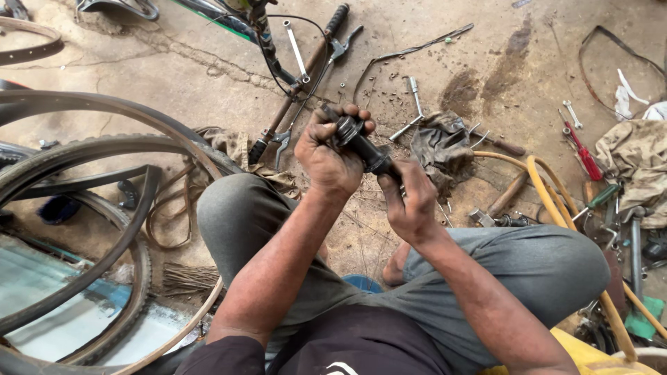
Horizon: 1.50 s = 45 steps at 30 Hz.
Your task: The person cleans and handles bicycle bottom bracket parts and spokes with a cloth and by hand while sitting on the floor.
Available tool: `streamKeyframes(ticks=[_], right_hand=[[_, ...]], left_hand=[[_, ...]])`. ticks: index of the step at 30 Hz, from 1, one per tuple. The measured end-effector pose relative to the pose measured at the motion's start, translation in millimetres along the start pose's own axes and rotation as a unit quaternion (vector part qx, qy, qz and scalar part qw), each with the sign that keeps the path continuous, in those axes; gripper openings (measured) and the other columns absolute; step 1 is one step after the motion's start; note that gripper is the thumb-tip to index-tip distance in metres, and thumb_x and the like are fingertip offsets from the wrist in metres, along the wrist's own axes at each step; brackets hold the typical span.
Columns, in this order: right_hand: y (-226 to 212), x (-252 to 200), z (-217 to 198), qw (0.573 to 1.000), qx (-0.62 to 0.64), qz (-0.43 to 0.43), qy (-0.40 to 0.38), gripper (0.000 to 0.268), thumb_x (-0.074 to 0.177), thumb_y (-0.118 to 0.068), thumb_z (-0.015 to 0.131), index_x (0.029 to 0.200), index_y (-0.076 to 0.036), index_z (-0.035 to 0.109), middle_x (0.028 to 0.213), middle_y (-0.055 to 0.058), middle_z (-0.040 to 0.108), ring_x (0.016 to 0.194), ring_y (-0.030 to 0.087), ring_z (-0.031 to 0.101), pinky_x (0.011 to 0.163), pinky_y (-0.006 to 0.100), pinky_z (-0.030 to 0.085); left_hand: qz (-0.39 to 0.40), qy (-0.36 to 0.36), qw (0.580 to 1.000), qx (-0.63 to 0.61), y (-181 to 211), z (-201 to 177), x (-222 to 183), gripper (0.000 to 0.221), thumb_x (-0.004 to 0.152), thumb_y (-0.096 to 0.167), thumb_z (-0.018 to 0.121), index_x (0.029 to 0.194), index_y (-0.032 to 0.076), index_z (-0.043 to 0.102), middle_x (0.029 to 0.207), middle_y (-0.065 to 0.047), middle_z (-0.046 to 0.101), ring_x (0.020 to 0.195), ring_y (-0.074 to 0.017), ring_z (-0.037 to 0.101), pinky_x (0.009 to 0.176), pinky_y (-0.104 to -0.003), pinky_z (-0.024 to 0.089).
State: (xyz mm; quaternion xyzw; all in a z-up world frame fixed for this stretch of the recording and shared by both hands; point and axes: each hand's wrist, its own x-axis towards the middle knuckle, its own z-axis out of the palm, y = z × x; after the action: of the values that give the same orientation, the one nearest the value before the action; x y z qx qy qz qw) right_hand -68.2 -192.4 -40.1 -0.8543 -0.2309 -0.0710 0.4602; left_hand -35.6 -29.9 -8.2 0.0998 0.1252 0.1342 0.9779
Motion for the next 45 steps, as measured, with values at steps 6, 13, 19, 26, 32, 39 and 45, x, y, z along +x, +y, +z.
streamKeyframes(ticks=[6,13,19,26,32,39,45], right_hand=[[-3,5,-14,0.837,0.43,0.32,-0.109,0.04,0.108,-0.04,0.047,0.101,-0.004,0.062,0.077,0.005,0.066,0.059,0.014,0.062,0.055,0.03,0.058],[-1,0,-14,0.892,0.413,0.176,-0.057,0.03,0.107,-0.027,0.062,0.123,-0.001,0.063,0.095,0.009,0.07,0.081,0.014,0.07,0.071,0.031,0.063],[-9,-3,-18,0.935,0.301,0.172,-0.076,0.034,0.109,-0.036,0.056,0.11,-0.003,0.062,0.089,0.01,0.068,0.072,0.015,0.065,0.064,0.03,0.057],[-30,1,-44,0.711,0.582,0.363,-0.151,0.039,0.11,-0.038,0.046,0.112,-0.001,0.061,0.077,0.006,0.06,0.063,0.018,0.057,0.058,0.034,0.053],[82,10,-47,0.797,0.423,0.431,0.008,0.03,0.111,-0.032,0.052,0.1,-0.005,0.061,0.073,0.006,0.059,0.055,0.017,0.053,0.051,0.035,0.05],[303,-91,-60,0.735,0.295,0.576,0.2,0.023,0.109,-0.029,0.06,0.094,-0.012,0.057,0.07,-0.001,0.054,0.054,0.013,0.049,0.046,0.033,0.046],[320,-108,-62,0.819,0.117,0.54,0.154,0.019,0.093,-0.027,0.058,0.107,-0.016,0.063,0.085,0.008,0.068,0.075,0.026,0.065,0.063,0.044,0.051]], left_hand=[[-0.011,-0.048,0.999,0.003,5,0,-5,0.02,0.08,0.01,0.051,0.1,0.006,0.051,0.1,-0.018,0.065,0.1,-0.0369,0.065,0.088,-0.05,0.057],[-0.004,-0.067,0.997,-0.028,-2,0,-4,0.013,0.084,0.007,0.05,0.097,0.007,0.048,0.102,-0.02,0.064,0.101,-0.0367,0.064,0.089,-0.05,0.058],[-0.007,-0.087,0.996,-0.015,-3,-4,-2,0.022,0.086,0.007,0.05,0.107,0.0,0.054,0.104,-0.022,0.065,0.101,-0.038,0.065,0.09,-0.05,0.058],[0.045,-0.164,0.952,0.254,9,5,-11,0.028,0.096,0.009,0.048,0.113,-0.007,0.062,0.108,-0.026,0.069,0.1,-0.0382,0.068,0.096,-0.05,0.06],[0.238,-0.083,0.816,0.519,43,35,-8,0.026,0.092,0.004,0.062,0.118,0.001,0.064,0.109,-0.009,0.069,0.103,-0.0196,0.07,0.096,-0.032,0.063],[0.18,-0.26,0.608,0.728,70,89,-27,0.021,0.107,0.017,0.068,0.105,-0.003,0.067,0.089,-0.015,0.069,0.08,-0.0259,0.067,0.07,-0.038,0.051],[0.282,-0.357,0.517,0.725,56,81,-3,0.022,0.101,0.019,0.071,0.111,0.001,0.066,0.105,-0.017,0.073,0.095,-0.0308,0.071,0.084,-0.045,0.056]])
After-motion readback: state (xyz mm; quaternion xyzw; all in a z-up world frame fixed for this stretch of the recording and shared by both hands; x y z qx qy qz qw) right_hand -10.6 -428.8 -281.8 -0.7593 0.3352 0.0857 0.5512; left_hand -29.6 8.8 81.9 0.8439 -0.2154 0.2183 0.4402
